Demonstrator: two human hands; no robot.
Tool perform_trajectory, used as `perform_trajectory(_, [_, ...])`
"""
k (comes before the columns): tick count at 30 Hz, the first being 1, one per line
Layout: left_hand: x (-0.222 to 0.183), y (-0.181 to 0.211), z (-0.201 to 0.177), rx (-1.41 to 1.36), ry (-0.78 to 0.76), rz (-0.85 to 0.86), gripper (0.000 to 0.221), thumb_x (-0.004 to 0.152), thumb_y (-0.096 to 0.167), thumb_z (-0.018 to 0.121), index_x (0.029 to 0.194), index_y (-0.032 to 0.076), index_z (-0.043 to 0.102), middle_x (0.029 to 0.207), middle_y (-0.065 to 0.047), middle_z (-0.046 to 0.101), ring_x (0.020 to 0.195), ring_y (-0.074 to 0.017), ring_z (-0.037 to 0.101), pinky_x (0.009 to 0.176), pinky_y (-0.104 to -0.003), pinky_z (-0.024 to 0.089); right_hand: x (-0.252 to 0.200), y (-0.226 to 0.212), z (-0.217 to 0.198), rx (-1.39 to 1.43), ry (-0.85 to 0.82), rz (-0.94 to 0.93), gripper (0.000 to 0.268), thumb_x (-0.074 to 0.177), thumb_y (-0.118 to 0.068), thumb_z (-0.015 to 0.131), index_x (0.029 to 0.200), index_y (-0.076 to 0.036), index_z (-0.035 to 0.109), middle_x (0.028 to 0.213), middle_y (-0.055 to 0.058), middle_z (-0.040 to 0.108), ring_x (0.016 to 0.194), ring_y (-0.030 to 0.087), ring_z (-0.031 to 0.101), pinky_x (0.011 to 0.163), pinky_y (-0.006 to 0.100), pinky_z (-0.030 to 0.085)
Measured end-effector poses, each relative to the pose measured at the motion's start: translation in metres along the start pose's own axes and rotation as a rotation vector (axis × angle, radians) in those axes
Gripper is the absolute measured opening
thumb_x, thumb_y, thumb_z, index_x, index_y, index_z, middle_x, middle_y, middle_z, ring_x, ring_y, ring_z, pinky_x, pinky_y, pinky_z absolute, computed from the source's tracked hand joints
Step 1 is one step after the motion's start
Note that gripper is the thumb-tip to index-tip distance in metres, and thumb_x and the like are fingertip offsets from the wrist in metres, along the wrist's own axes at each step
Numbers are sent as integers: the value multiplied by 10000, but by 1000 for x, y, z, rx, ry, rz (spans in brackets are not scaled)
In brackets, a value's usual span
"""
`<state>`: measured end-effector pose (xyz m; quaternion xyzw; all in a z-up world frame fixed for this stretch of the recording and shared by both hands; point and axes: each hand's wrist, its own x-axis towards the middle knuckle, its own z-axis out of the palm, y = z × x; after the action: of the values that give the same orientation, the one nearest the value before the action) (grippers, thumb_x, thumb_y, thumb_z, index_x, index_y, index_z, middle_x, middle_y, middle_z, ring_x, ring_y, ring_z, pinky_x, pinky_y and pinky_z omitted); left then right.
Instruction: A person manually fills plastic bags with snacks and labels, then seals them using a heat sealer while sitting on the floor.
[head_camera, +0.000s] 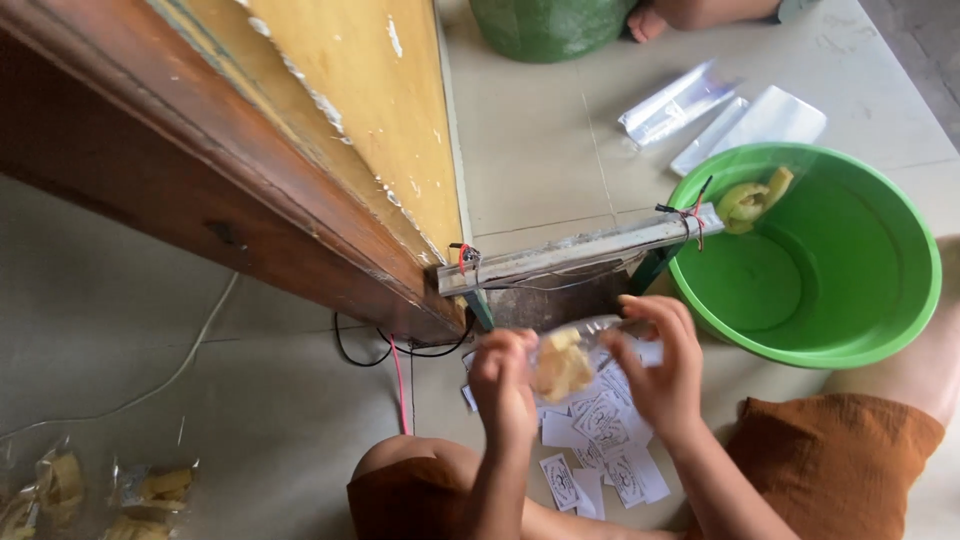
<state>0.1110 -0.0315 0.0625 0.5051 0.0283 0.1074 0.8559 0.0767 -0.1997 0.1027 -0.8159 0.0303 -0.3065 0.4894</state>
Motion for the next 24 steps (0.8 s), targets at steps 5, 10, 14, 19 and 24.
perform_trajectory(5, [-64,38,27,427,-312,537,156,980,133,519,837,70,528,799,-111,571,682,-227,557,588,-346,503,-60,-23,-1,-160,-62,-333,217,959,-326,601,1045,-132,643,1071,61,635,1000,235,590,1018,426,363])
perform_trajectory(10, [-81,47,5,442,-307,881,125,992,128,433,880,74,441,747,-89,512,653,-241,555,640,-380,475,-88,15,-19,-123,-2,-560,282,1049,-284,453,885,-139,632,901,18,712,853,179,698,981,436,370])
perform_trajectory(14, [-68,70,-6,317,-103,862,166,973,199,448,837,110,414,735,-39,479,662,-192,513,573,-318,456,-109,70,-40,-332,-60,-199,142,962,-115,627,1080,-141,703,1131,57,723,1055,242,652,978,401,424])
perform_trajectory(19, [-91,61,13,462,-473,982,186,976,115,344,807,61,400,687,-111,454,599,-252,409,582,-406,360,-100,-33,-21,-110,-52,-495,192,1026,-321,535,1087,-211,680,1087,-2,677,941,200,656,889,398,407])
perform_trajectory(24, [-97,51,-8,211,-20,891,131,962,249,449,850,181,449,726,32,414,629,-152,429,600,-306,386,-101,39,-42,-416,-125,-253,210,928,-3,553,898,-185,653,898,-53,721,927,198,652,968,430,333])
